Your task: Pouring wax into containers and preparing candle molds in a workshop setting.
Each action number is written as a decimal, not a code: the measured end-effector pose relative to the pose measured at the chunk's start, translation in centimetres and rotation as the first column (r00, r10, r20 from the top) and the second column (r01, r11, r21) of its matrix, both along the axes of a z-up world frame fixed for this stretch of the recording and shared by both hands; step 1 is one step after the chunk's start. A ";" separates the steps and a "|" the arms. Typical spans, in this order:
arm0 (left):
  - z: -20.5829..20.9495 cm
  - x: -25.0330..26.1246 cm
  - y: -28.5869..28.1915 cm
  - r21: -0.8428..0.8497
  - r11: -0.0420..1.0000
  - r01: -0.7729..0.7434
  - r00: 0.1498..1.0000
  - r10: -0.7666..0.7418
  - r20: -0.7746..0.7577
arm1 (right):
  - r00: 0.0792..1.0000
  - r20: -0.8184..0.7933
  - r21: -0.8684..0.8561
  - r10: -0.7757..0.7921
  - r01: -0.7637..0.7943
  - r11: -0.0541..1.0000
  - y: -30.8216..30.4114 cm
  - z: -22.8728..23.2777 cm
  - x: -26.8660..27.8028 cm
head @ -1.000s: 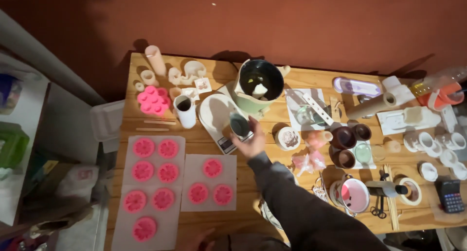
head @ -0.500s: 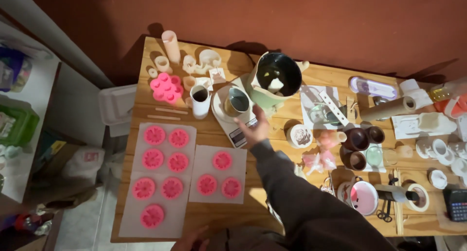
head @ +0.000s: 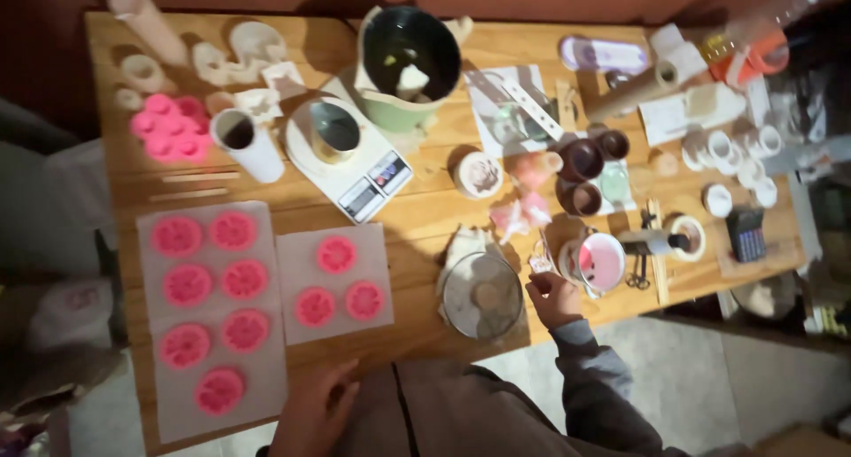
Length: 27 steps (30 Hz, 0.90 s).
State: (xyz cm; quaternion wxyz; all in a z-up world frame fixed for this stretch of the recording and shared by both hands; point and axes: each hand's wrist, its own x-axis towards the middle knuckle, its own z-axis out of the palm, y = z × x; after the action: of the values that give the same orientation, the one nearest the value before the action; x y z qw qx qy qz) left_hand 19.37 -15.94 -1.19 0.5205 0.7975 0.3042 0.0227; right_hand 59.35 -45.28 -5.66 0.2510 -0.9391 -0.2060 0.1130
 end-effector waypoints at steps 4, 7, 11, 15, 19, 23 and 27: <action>-0.5 1.9 0.0 0.044 0.995 0.094 0.995 -0.095 0.021 | 0.999 -0.011 0.015 -0.047 0.047 0.999 0.8 0.9 -1.4; 0.4 2.8 -0.7 0.097 0.985 0.144 0.990 -0.143 -0.022 | 0.994 0.045 0.022 0.098 -0.099 0.995 5.8 2.0 -1.8; 0.7 3.4 -1.3 0.098 0.982 0.160 0.986 -0.163 0.019 | 0.864 0.271 -0.104 0.425 -0.412 0.905 11.1 -4.5 1.6; 1.4 2.9 -1.5 0.113 0.983 0.142 0.990 -0.143 -0.004 | 0.855 0.243 -0.497 0.458 -0.295 0.816 12.3 -11.4 3.2; 0.5 1.3 -2.2 0.113 0.991 0.076 0.997 -0.076 -0.009 | 0.796 0.426 -0.494 0.431 -0.195 0.848 12.3 -14.2 4.4; 1.0 0.3 -2.7 0.051 0.999 -0.009 0.997 0.013 -0.071 | 0.875 0.195 -0.503 0.443 -0.299 0.811 13.4 -8.7 3.8; 1.6 0.3 -2.8 0.019 0.999 -0.049 0.994 0.051 -0.101 | 0.811 0.253 -0.471 0.527 -0.372 0.800 13.9 -5.8 3.3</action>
State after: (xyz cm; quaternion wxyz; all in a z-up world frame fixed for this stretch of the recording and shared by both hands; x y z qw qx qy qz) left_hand 19.70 -18.78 0.41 0.4971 0.7940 0.3500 -0.0022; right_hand 62.64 -31.40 -11.50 -0.0248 -0.8956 -0.4431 0.0300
